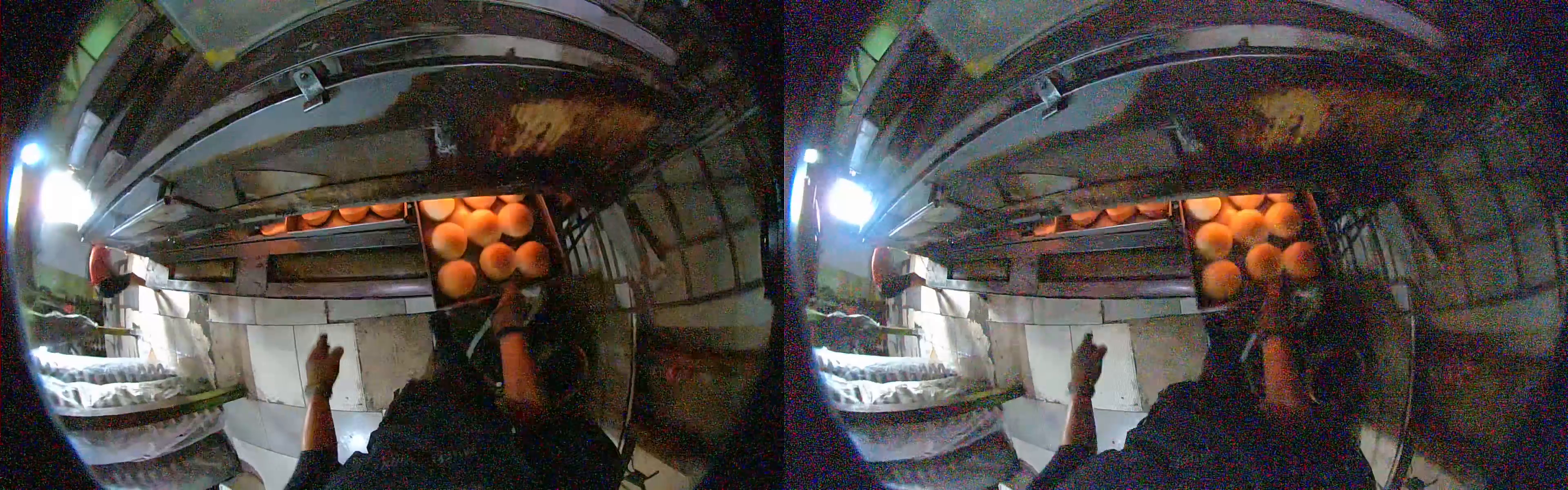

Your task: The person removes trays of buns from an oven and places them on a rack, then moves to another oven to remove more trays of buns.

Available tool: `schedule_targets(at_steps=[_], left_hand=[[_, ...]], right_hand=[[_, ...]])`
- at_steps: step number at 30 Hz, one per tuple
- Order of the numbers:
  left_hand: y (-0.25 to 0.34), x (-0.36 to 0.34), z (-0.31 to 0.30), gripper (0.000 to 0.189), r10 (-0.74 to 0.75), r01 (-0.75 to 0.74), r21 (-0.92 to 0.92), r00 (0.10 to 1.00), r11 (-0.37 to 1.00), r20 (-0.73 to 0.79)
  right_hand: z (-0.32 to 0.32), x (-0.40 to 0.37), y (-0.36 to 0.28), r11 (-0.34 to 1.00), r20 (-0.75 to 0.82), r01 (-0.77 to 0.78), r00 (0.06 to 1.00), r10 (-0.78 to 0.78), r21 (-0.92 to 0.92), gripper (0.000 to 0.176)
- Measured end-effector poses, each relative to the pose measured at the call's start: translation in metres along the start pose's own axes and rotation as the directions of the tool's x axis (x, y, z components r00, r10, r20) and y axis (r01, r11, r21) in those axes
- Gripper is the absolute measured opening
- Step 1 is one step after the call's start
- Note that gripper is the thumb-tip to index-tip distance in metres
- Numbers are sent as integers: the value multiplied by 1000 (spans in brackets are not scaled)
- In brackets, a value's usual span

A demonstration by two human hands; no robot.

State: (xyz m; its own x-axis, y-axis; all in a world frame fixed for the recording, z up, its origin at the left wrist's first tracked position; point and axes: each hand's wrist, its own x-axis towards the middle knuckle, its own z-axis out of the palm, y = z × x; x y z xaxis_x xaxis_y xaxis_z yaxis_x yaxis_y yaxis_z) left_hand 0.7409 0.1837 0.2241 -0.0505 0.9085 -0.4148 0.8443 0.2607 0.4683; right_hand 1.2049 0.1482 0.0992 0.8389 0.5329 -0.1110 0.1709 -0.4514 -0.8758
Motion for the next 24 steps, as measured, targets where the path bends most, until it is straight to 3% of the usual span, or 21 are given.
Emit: schedule_targets(at_steps=[2, 4, 6, 7, 8, 9, 10, 11, 12, 13, 14, 15, 16, 18, 21, 24], left_hand=[[-66, -35, 25, 50, -163, 139, 172, 977, 975, 134], [-154, -87, 66, 48, -249, 253, -128, 968, 959, 43], [-214, -150, 81, 41, -76, 63, 264, 996, 962, 37], [-221, -178, 84, 38, -298, 284, 116, 946, 952, 129], [-221, -207, 79, 34, -481, 499, -10, 840, 866, 252], [-217, -236, 76, 35, -608, 678, -246, 732, 692, 306], [-215, -266, 75, 35, -717, 780, -451, 603, 435, 350], [-241, -289, 92, 37, -550, 641, -247, 758, 726, 350], [-272, -314, 111, 40, -343, 351, 37, 879, 936, 330], [-298, -336, 126, 43, -128, 48, 266, 947, 963, 294], [-290, -353, 129, 43, -318, 291, 131, 896, 948, 308], [-285, -360, 133, 42, -485, 522, -21, 807, 853, 336], [-287, -363, 137, 42, -574, 648, -121, 734, 752, 364], [-300, -369, 145, 42, -641, 752, -247, 653, 611, 403], [-337, -362, 150, 42, -674, 807, -431, 581, 403, 456], [-385, -323, 141, 42, -715, 763, -646, 443, -16, 541]], right_hand=[[32, 30, -18, 996, 54, 65, 997, -62, -61, 25], [63, 63, -35, 984, 112, 139, 986, -126, -115, 24], [92, 98, -54, 961, 174, 218, 967, -188, -172, 24], [106, 115, -62, 946, 207, 253, 955, -212, -201, 24], [118, 131, -73, 927, 240, 294, 941, -239, -234, 24], [129, 147, -81, 905, 278, 332, 925, -258, -266, 23], [138, 161, -91, 880, 321, 372, 906, -276, -295, 23], [146, 174, -99, 853, 367, 417, 882, -296, -315, 23], [153, 181, -107, 823, 416, 466, 852, -318, -326, 23], [156, 183, -114, 797, 469, 521, 811, -349, -308, 22], [157, 184, -119, 772, 543, 590, 739, -399, -236, 22], [153, 175, -123, 742, 611, 656, 646, -457, -140, 22], [150, 164, -123, 728, 666, 685, 531, -524, 26, 22], [144, 92, -155, 499, 728, 791, 568, -384, -354, 34], [143, -15, -132, 398, 761, 790, 587, -275, -466, 37], [151, -136, -113, 323, 803, 790, 582, -130, -521, 41]])
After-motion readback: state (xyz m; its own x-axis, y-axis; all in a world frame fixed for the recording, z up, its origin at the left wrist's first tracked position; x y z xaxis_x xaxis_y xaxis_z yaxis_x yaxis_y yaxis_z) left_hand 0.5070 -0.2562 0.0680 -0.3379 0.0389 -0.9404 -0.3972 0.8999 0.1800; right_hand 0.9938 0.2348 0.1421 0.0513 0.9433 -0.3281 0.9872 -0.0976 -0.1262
